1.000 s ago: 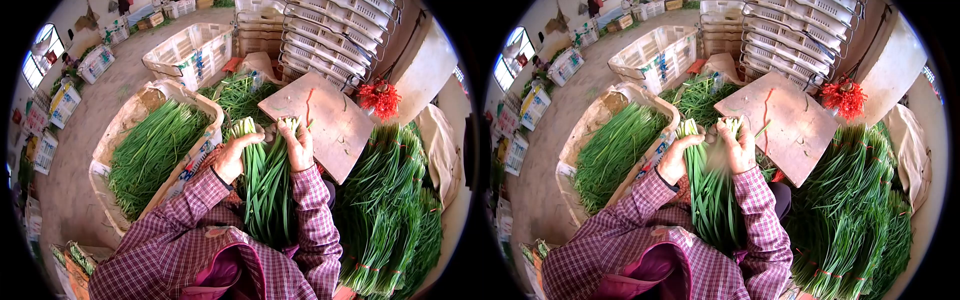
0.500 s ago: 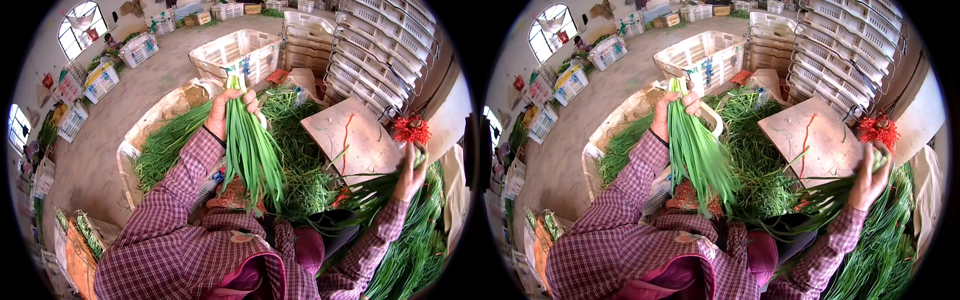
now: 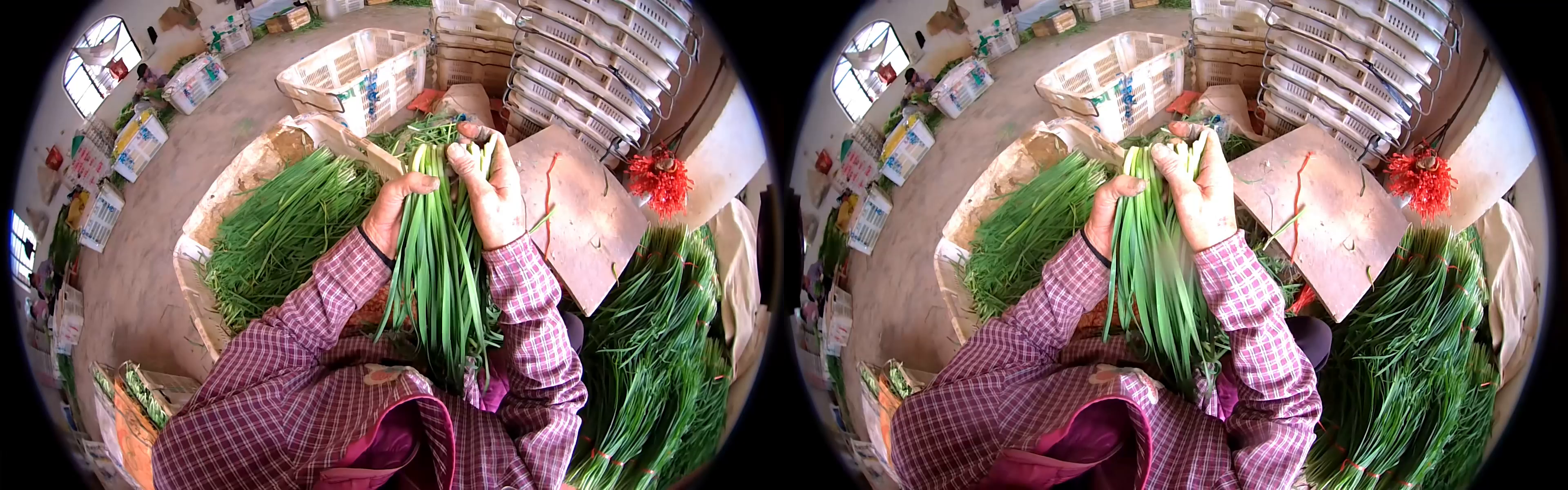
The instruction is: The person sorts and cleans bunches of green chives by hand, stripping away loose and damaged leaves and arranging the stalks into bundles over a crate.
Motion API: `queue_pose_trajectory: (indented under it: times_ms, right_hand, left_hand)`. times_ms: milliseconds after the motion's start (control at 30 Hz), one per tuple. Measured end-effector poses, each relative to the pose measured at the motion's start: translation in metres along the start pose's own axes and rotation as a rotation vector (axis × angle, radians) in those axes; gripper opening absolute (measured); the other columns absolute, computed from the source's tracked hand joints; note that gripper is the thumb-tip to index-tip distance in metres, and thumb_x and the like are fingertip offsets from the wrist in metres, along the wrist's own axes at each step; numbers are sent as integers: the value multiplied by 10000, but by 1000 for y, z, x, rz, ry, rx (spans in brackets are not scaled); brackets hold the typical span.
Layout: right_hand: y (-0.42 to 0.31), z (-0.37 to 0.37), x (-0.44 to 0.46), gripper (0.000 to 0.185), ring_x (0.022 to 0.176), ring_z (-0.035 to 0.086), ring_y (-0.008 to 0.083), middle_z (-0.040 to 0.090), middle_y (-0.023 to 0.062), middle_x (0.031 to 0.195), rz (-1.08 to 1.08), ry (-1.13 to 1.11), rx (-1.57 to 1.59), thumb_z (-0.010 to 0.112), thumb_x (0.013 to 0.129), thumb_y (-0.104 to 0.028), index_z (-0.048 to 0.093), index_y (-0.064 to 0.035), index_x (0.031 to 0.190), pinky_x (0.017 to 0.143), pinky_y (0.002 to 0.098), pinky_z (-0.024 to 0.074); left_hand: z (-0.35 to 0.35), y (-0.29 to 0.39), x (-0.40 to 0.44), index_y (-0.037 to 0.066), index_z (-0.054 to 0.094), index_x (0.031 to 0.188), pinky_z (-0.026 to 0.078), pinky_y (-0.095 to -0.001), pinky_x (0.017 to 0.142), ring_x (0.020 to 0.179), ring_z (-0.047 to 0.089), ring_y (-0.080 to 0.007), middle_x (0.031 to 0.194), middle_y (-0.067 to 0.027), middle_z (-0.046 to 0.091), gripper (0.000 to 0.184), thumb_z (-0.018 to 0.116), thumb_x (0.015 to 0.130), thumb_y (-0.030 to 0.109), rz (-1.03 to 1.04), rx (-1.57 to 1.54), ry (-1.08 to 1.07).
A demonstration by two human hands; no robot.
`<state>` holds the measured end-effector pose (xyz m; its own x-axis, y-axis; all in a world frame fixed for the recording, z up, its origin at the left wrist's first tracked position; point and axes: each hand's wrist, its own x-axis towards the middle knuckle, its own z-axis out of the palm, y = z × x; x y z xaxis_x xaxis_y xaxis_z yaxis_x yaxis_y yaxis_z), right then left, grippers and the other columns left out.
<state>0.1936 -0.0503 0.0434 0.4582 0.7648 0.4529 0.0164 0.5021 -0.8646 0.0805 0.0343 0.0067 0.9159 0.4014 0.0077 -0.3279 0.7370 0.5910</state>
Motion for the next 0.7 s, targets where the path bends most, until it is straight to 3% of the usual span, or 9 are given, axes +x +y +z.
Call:
queue_pose_trajectory:
  times_ms: [67, 200, 233, 333, 467, 533, 600, 667, 700]
  right_hand:
    - [9, 1, -1, 359, 874, 514, 125, 522, 77, 1019, -132, 14, -138, 613, 899, -123, 460, 10, 1195, 801, 268, 452]
    - [-5, 1, 4, 501, 1098, 485, 315, 558, 126, 1094, -447, -30, -1088, 595, 868, -350, 494, -73, 1274, 953, 433, 369]
    - [-5, -3, 9, 480, 1125, 481, 288, 559, 106, 1114, -542, -43, -1206, 535, 885, -456, 559, -134, 1240, 966, 465, 345]
    - [-20, -8, 18, 492, 1164, 464, 279, 554, 77, 1221, -456, -226, -1461, 418, 936, -527, 623, -168, 1203, 987, 454, 343]
    - [-19, -15, 37, 618, 1170, 491, 287, 542, 95, 1217, -169, -441, -1245, 356, 903, -647, 513, -219, 1321, 997, 506, 359]
    - [-15, -21, 44, 710, 1157, 508, 281, 502, 205, 1247, -121, -361, -646, 465, 899, -593, 330, -145, 1433, 913, 438, 462]
    - [-7, -28, 41, 854, 1196, 487, 327, 462, 248, 1303, -93, -315, -346, 560, 839, -588, 215, -112, 1458, 959, 444, 444]
    - [7, -28, 23, 1029, 1236, 467, 374, 422, 290, 1360, -75, -328, -360, 655, 779, -584, 99, -79, 1483, 1006, 449, 426]
    - [14, -27, 8, 1006, 1237, 466, 383, 451, 286, 1334, -70, -342, -430, 664, 773, -565, 132, -79, 1475, 1026, 443, 407]
  left_hand:
    - [13, -4, -3, -10, 530, 1125, 574, -365, 749, 765, 666, -249, 910, -115, 652, 377, 612, 776, 106, 29, -73, 60]
    - [-16, -2, 1, -34, 502, 1195, 544, -405, 861, 908, 646, -303, 1037, -192, 633, 514, 628, 737, 164, -82, -89, -84]
    - [-6, 3, -4, -40, 502, 1161, 573, -381, 788, 846, 666, -262, 1022, -165, 640, 435, 657, 781, 105, -123, -117, -70]
    - [8, 5, -7, -25, 504, 1166, 570, -398, 796, 854, 665, -264, 1005, -157, 640, 465, 692, 761, 104, -43, -49, -49]
    - [14, 9, 1, -23, 516, 1145, 575, -403, 785, 845, 665, -270, 953, -155, 647, 441, 694, 759, 94, -54, 67, 28]
    - [20, 15, 3, -33, 553, 1081, 582, -383, 757, 810, 668, -260, 896, -157, 653, 367, 681, 763, 97, -61, 109, -22]
    - [24, 23, 7, -46, 561, 1063, 581, -373, 757, 814, 667, -249, 877, -141, 657, 343, 657, 782, 126, 88, 175, -76]
    - [19, 43, 17, -25, 549, 1066, 564, -380, 787, 795, 658, -238, 848, -102, 652, 345, 651, 787, 151, 184, 178, -142]
    - [22, 51, 22, -12, 546, 1062, 558, -376, 796, 783, 654, -227, 836, -84, 650, 340, 654, 785, 152, 298, 170, -177]
